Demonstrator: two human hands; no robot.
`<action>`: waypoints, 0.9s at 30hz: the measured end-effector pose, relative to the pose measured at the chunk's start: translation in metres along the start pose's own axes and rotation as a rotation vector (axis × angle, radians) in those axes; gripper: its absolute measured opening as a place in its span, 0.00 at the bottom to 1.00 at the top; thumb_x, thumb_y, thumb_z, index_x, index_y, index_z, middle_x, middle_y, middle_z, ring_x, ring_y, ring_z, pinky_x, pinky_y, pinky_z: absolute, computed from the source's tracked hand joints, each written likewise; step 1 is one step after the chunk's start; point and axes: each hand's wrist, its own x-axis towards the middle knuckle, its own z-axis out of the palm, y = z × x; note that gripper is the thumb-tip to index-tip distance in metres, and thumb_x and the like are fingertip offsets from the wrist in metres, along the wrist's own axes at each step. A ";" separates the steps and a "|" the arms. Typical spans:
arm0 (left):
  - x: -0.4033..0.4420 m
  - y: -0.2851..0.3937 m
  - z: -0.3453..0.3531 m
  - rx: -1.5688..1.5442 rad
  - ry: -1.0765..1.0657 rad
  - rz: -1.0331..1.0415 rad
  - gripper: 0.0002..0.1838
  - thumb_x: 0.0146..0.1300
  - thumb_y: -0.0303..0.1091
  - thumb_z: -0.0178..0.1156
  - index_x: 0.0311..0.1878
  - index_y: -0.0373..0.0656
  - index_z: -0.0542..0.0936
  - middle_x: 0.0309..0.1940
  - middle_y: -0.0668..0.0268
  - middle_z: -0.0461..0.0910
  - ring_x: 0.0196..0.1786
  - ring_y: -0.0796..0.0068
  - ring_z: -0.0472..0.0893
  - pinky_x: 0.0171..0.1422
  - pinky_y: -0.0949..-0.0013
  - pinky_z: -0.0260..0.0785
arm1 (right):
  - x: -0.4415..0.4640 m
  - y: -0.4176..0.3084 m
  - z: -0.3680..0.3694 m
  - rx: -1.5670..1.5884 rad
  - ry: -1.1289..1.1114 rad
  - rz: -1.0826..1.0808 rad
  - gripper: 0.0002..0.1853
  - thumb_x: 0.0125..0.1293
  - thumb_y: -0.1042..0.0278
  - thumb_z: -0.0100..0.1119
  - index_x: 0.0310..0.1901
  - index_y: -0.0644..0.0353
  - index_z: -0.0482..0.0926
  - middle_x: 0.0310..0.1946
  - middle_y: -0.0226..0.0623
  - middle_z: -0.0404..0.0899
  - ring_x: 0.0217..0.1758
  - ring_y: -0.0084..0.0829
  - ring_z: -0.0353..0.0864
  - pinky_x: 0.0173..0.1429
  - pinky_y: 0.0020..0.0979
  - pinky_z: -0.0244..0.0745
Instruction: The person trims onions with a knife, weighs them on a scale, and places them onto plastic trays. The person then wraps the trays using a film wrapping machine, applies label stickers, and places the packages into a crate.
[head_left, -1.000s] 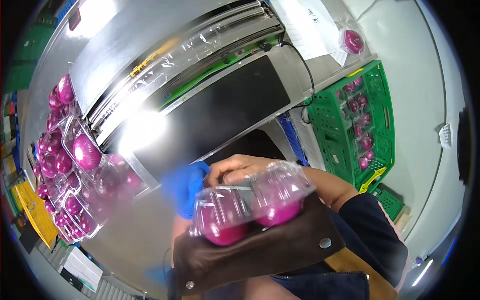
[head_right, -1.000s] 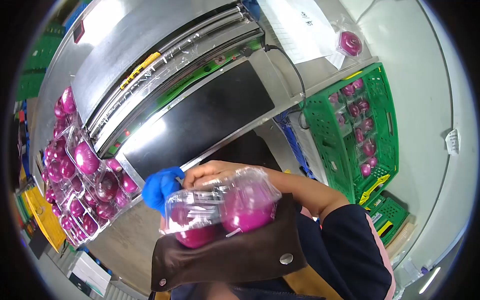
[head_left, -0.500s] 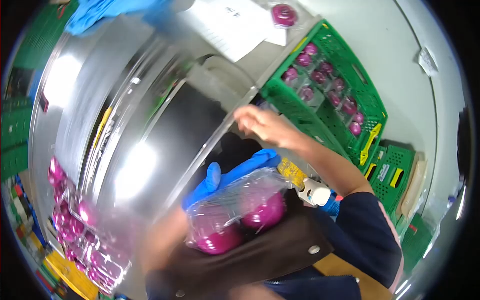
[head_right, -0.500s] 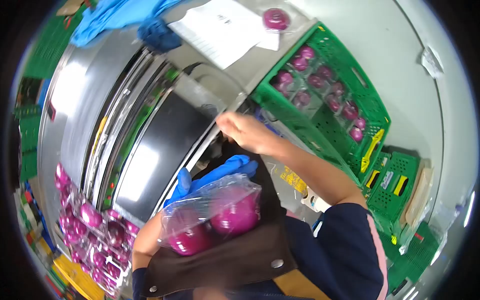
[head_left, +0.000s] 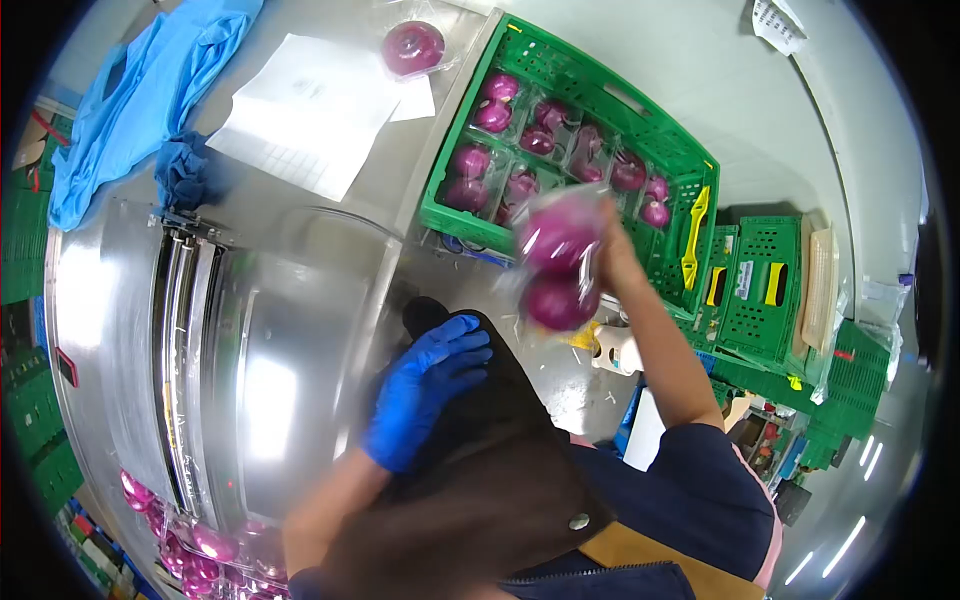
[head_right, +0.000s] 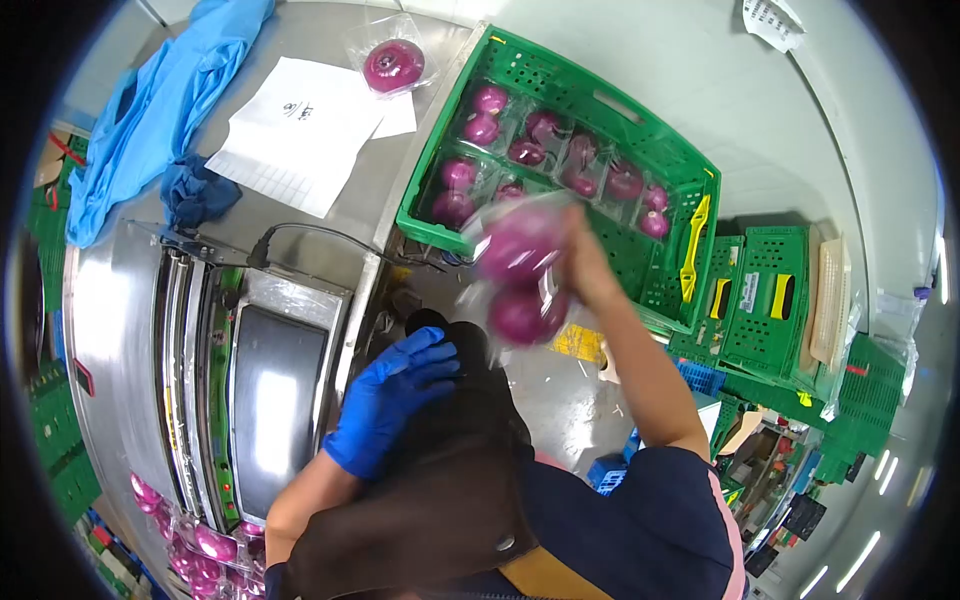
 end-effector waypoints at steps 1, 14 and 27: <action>-0.002 0.006 -0.001 0.020 -0.015 0.012 0.26 0.64 0.42 0.54 0.62 0.37 0.71 0.54 0.54 0.78 0.55 0.61 0.78 0.63 0.58 0.68 | 0.012 -0.013 -0.027 0.013 0.187 -0.003 0.39 0.69 0.30 0.38 0.68 0.55 0.62 0.66 0.42 0.65 0.69 0.38 0.64 0.68 0.46 0.65; -0.023 0.026 -0.065 0.061 0.179 0.203 0.26 0.62 0.43 0.55 0.58 0.35 0.74 0.50 0.54 0.80 0.50 0.61 0.81 0.54 0.60 0.74 | 0.106 0.082 -0.193 -0.610 0.694 0.294 0.45 0.66 0.27 0.41 0.54 0.71 0.76 0.48 0.42 0.77 0.46 0.35 0.78 0.47 0.38 0.75; -0.059 0.029 -0.087 0.016 0.110 0.368 0.20 0.71 0.37 0.46 0.60 0.37 0.74 0.50 0.59 0.81 0.46 0.70 0.82 0.57 0.67 0.72 | 0.169 0.061 -0.171 -0.316 0.135 0.168 0.34 0.74 0.40 0.35 0.68 0.61 0.65 0.68 0.42 0.65 0.67 0.47 0.68 0.68 0.47 0.64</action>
